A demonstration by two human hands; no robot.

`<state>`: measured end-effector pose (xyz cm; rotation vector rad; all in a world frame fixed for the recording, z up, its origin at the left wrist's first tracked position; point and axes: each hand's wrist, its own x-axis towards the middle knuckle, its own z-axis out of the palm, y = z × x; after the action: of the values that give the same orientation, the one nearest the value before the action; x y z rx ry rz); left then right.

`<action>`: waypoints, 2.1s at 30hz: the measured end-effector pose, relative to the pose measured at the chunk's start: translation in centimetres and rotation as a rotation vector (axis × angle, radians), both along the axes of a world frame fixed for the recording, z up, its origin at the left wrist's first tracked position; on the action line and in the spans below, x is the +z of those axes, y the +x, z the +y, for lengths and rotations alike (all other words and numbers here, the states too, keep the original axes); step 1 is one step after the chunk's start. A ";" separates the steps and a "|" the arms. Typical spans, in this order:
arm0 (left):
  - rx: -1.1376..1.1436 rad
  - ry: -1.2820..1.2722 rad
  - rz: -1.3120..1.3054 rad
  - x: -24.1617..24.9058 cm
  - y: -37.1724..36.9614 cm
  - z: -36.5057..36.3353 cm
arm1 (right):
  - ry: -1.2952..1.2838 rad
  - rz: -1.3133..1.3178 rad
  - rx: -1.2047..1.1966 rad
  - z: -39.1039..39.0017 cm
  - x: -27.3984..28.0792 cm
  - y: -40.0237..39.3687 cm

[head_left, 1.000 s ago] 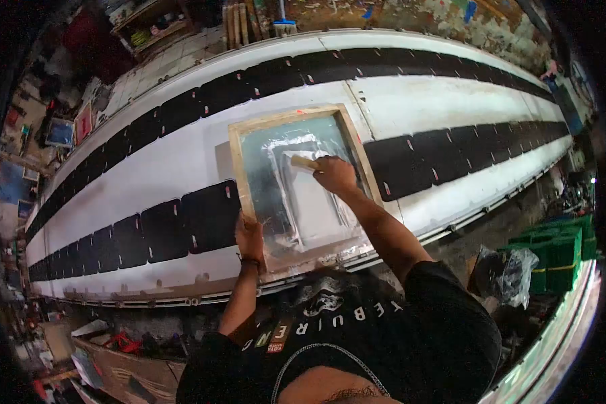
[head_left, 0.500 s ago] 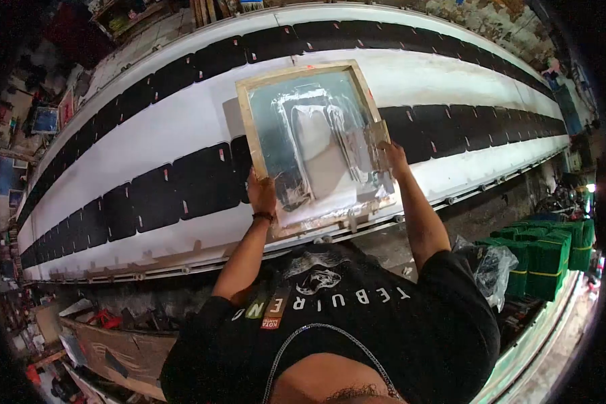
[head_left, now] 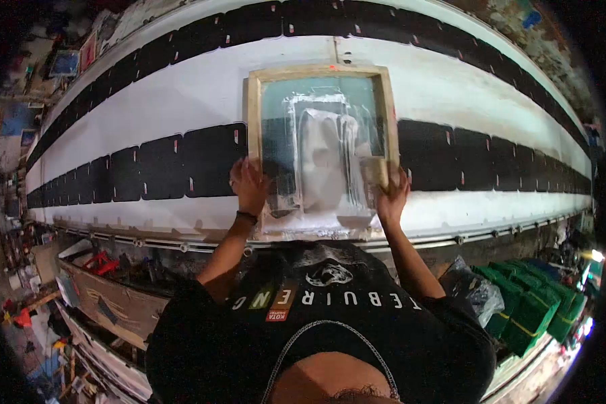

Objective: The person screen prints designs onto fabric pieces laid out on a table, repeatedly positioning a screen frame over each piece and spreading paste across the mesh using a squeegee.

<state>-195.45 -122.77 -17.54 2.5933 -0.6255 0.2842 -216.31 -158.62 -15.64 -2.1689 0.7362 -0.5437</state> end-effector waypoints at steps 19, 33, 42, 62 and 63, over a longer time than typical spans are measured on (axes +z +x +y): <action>-0.502 -0.140 0.636 5.1 -11.0 -3.7 | -0.508 0.264 0.696 9.0 4.7 1.4; 0.029 -0.276 0.291 -1.5 -2.3 2.7 | -0.606 0.380 0.597 7.5 4.9 6.7; 0.026 -0.227 0.301 -0.7 -1.8 1.1 | -0.365 0.551 0.380 0.6 10.6 12.6; 0.048 -0.236 0.209 -0.9 -14.4 -21.6 | 0.838 -0.012 -0.203 -26.4 -2.5 -14.8; 0.057 -0.230 0.208 -1.0 -14.4 -21.2 | 0.801 -0.013 -0.171 -25.8 -2.0 -14.2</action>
<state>-209.83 -143.97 -18.55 2.3818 -0.4196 0.0952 -230.54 -184.45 -17.63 -1.3665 0.9390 -0.2713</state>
